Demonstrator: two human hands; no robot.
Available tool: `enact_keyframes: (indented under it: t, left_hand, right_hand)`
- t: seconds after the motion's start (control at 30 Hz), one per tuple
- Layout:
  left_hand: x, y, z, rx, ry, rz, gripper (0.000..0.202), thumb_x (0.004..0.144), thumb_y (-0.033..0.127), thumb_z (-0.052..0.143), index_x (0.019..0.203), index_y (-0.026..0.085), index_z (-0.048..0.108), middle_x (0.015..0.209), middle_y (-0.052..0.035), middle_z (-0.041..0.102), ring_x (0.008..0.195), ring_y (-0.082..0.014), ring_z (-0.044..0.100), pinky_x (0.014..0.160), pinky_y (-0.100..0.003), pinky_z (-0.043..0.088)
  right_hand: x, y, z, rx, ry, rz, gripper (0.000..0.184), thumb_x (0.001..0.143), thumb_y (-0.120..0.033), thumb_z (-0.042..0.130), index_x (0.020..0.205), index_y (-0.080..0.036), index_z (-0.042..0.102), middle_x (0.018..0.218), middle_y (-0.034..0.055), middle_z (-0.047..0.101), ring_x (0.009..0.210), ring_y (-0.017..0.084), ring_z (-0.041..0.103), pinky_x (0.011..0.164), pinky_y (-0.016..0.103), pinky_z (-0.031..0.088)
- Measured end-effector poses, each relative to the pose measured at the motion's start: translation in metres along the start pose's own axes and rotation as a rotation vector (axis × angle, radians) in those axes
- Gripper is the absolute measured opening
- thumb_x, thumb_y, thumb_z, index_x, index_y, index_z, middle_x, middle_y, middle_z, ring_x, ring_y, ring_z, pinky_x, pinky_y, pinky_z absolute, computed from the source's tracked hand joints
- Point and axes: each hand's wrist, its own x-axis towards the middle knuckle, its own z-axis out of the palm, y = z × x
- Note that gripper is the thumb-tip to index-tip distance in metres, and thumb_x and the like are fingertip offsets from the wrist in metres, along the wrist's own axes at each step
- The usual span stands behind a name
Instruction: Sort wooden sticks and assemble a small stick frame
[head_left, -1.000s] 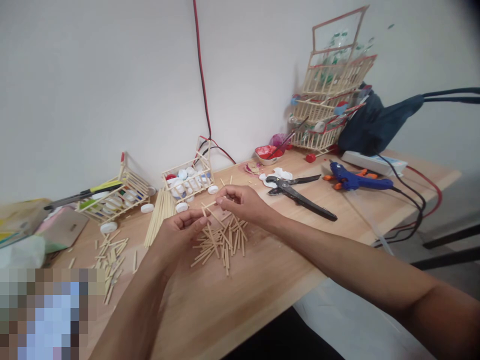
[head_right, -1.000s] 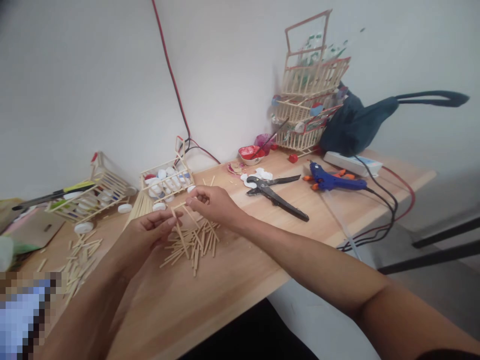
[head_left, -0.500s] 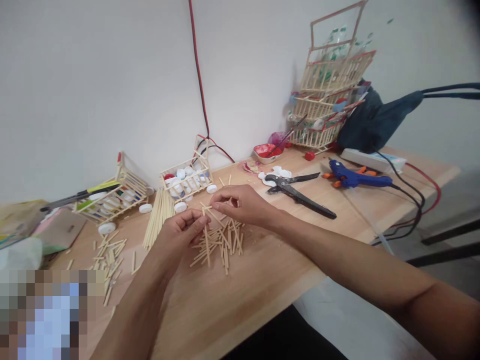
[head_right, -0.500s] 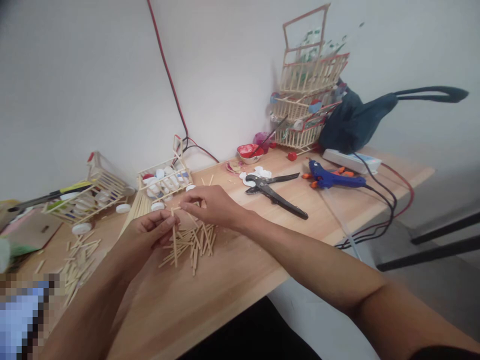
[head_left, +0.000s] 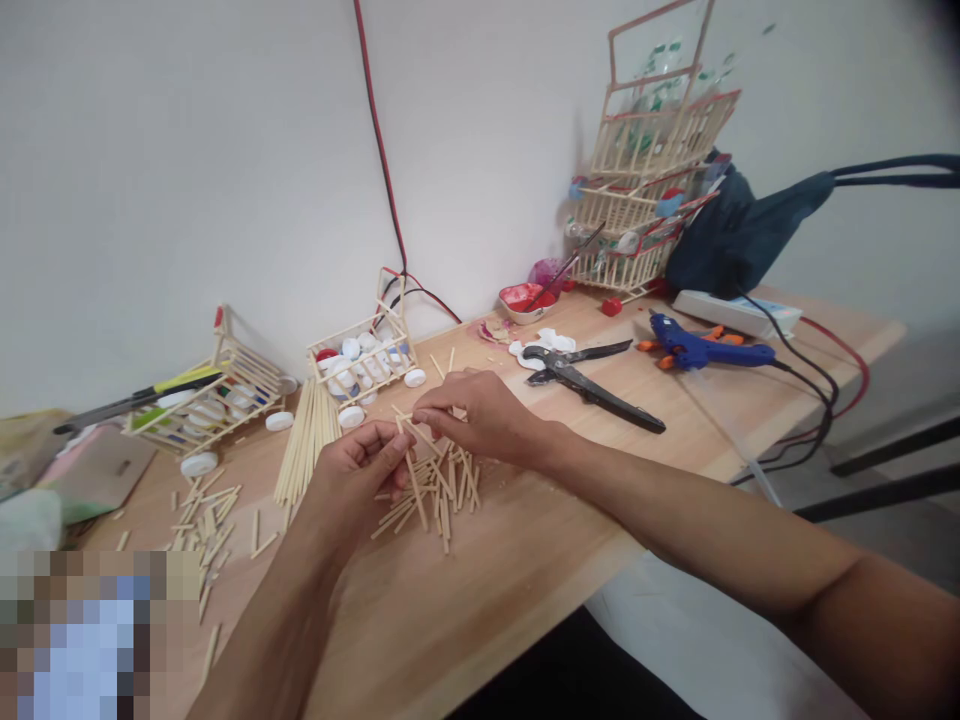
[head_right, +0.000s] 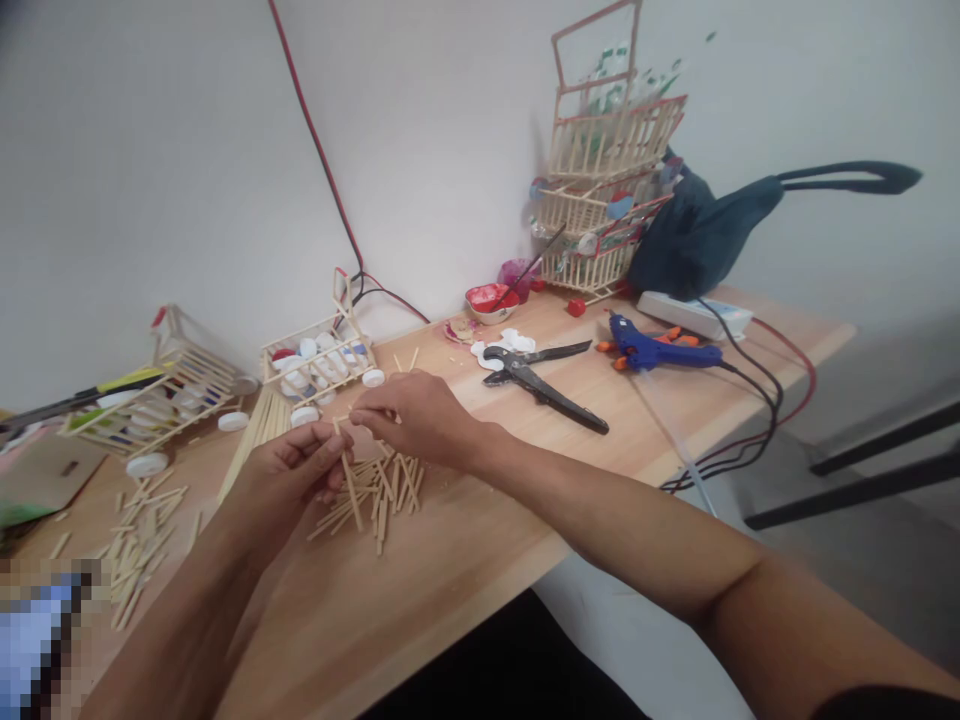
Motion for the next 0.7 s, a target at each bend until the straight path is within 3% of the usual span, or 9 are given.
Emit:
enact_keyframes:
  t: [0.7]
  left_hand:
    - [0.0011, -0.003, 0.0018, -0.027, 0.009, -0.01, 0.03, 0.073, 0.042, 0.074, 0.076, 0.015, 0.063, 0.054, 0.0034, 0.055, 0.047, -0.0064, 0.045, 0.045, -0.018, 0.034]
  right_hand:
    - [-0.0009, -0.0019, 0.0049, 0.051, -0.014, 0.1, 0.026, 0.09, -0.026, 0.055, 0.073, -0.018, 0.073, 0.067, -0.0009, 0.072, 0.069, 0.011, 0.063, 0.073, 0.024, 0.037]
